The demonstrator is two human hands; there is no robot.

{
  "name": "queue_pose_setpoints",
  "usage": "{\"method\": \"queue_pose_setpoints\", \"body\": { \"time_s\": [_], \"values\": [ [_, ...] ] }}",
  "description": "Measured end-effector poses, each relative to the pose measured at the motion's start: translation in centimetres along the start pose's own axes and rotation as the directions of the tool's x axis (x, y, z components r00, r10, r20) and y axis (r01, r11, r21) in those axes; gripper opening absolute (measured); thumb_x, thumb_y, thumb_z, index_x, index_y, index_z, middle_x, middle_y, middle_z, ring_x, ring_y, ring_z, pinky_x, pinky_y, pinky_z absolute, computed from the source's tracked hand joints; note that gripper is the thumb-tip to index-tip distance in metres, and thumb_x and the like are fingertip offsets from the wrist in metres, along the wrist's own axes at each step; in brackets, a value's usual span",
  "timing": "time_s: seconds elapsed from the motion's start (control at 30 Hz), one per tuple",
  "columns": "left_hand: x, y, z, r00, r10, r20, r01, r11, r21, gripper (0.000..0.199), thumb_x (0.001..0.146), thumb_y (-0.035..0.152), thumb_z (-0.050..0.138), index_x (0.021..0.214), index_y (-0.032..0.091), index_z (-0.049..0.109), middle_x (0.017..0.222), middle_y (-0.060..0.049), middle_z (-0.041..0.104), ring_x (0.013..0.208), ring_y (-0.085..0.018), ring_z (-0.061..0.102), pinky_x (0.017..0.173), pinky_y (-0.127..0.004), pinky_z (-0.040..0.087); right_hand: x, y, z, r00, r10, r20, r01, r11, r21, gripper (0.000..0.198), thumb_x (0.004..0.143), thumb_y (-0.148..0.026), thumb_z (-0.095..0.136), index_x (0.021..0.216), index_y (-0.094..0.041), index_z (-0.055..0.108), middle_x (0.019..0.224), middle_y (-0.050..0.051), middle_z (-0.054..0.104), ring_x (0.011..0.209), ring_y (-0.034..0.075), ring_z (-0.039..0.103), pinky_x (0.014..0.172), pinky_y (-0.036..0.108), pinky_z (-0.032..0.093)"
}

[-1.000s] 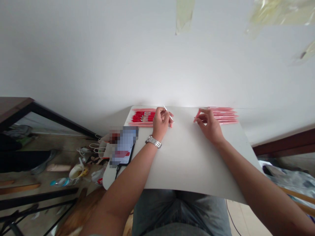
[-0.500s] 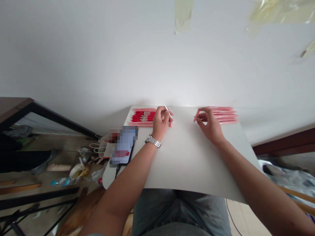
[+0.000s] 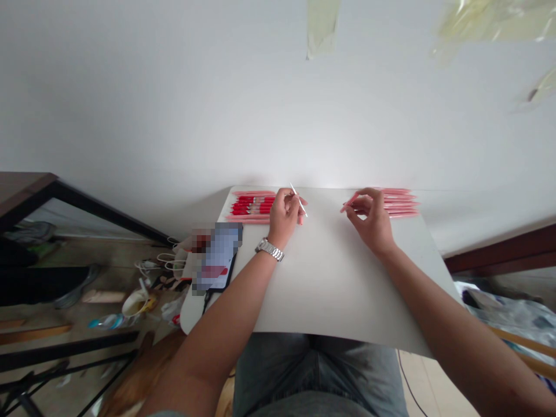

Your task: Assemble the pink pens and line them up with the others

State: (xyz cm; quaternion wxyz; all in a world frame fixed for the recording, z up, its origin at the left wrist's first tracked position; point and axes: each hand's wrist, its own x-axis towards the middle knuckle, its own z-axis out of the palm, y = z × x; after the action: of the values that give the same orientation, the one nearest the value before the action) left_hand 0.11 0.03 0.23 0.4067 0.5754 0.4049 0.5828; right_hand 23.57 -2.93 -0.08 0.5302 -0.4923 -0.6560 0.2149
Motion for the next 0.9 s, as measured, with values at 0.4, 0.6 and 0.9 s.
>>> {"method": "queue_pose_setpoints", "body": {
  "time_s": [0.4,0.6,0.9],
  "values": [
    [0.0,-0.3,0.0,1.000,0.002,0.005,-0.002,1.000,-0.006,0.027,0.100,0.048,0.058,0.098,0.024,0.046,0.085,0.000,0.068,0.050,-0.007,0.057,0.041,-0.019,0.043,0.1,-0.3,-0.4,1.000,0.018,0.010,-0.016,0.993,-0.119,0.036,0.090,-0.039,0.067,0.119,-0.028,0.048,0.093,0.002,0.075,0.081,0.022,0.075,0.078,0.042,0.063],
    [0.0,-0.3,-0.1,1.000,0.026,0.005,-0.026,1.000,-0.004,0.024,0.101,0.045,0.057,0.099,0.024,0.047,0.084,0.000,0.068,0.048,-0.007,0.057,0.041,-0.020,0.043,0.2,0.2,-0.5,0.997,0.051,0.049,-0.045,0.990,-0.131,0.036,0.089,-0.039,0.068,0.118,-0.028,0.050,0.093,0.002,0.076,0.079,0.022,0.074,0.076,0.039,0.062],
    [-0.1,0.1,0.0,1.000,0.008,0.008,-0.008,1.000,0.025,0.024,0.101,0.045,0.057,0.099,0.024,0.047,0.084,0.000,0.069,0.047,-0.007,0.056,0.041,-0.019,0.043,0.0,-0.6,-0.2,0.996,-0.004,-0.089,-0.003,0.997,-0.077,0.037,0.092,-0.040,0.066,0.120,-0.028,0.045,0.094,0.002,0.076,0.081,0.022,0.075,0.081,0.043,0.063]
  ]
}}
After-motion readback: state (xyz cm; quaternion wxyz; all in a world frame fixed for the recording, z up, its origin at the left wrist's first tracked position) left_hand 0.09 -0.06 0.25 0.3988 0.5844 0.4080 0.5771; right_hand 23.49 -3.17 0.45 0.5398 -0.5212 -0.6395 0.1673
